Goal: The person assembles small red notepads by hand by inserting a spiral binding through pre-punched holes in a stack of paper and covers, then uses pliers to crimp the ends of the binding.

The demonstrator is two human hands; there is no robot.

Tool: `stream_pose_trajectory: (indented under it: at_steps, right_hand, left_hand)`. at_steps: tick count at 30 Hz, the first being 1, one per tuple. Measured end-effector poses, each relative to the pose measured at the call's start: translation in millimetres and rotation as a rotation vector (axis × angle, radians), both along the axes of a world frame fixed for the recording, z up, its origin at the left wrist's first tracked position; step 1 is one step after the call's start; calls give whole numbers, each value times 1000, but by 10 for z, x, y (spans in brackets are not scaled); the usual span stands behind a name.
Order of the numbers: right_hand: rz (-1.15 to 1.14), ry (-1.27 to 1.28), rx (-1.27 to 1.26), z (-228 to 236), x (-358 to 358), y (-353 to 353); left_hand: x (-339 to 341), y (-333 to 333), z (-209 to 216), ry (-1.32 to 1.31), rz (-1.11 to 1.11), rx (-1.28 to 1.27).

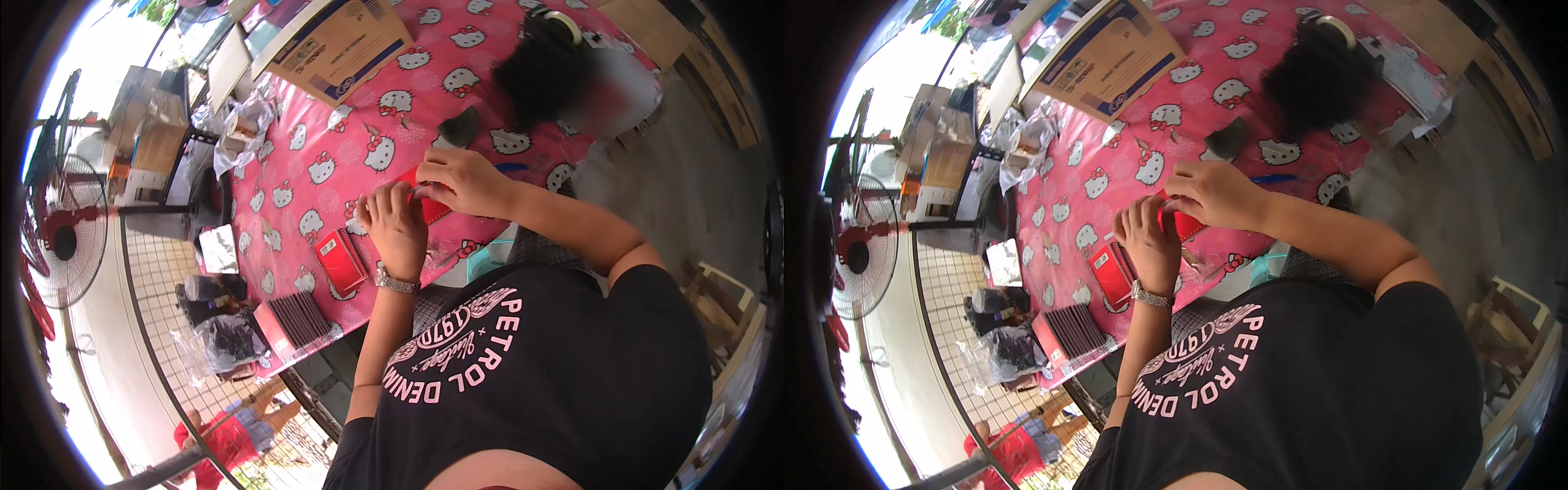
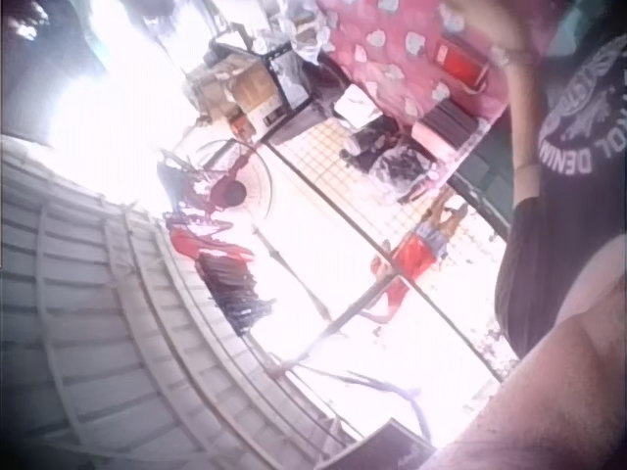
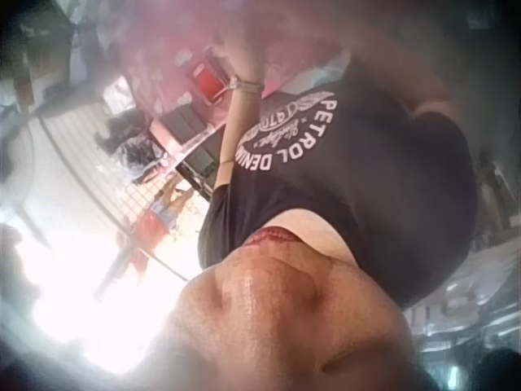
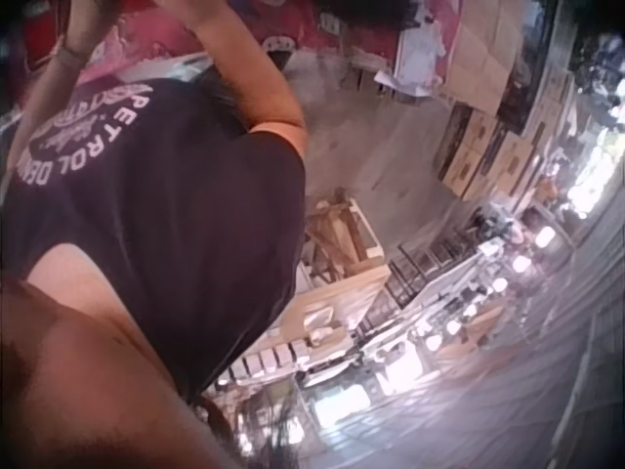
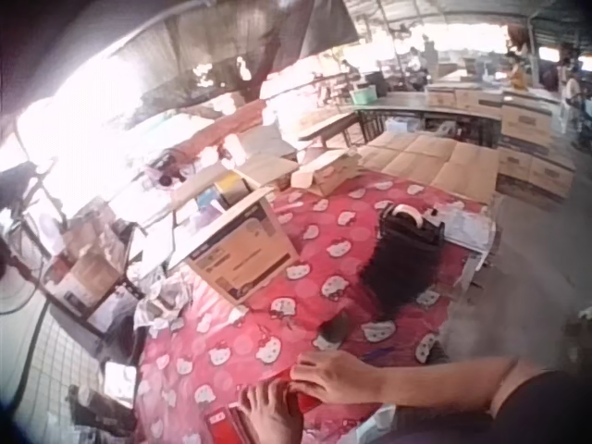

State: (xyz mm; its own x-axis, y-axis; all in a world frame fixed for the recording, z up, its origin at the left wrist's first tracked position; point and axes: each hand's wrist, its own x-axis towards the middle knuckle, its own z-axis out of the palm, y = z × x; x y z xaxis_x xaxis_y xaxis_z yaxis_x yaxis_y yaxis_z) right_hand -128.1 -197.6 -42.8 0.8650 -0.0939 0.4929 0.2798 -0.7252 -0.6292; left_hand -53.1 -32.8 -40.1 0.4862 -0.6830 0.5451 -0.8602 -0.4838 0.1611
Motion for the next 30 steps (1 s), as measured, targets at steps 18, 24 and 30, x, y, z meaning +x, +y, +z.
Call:
stream_pose_trajectory:
  at_steps: [18, 24, 30]
  right_hand:
    - [43, 329, 119, 425, -35, -133]
    - [-256, 349, 112, -457, 485, -780]
    - [-402, 338, -430, -1119, 435, -963]
  left_hand:
    - [11, -3, -2, 62, 14, 70]
    - [-10, 87, 36, 97, 12, 203]
    - [13, 137, -68, 157, 177, 39]
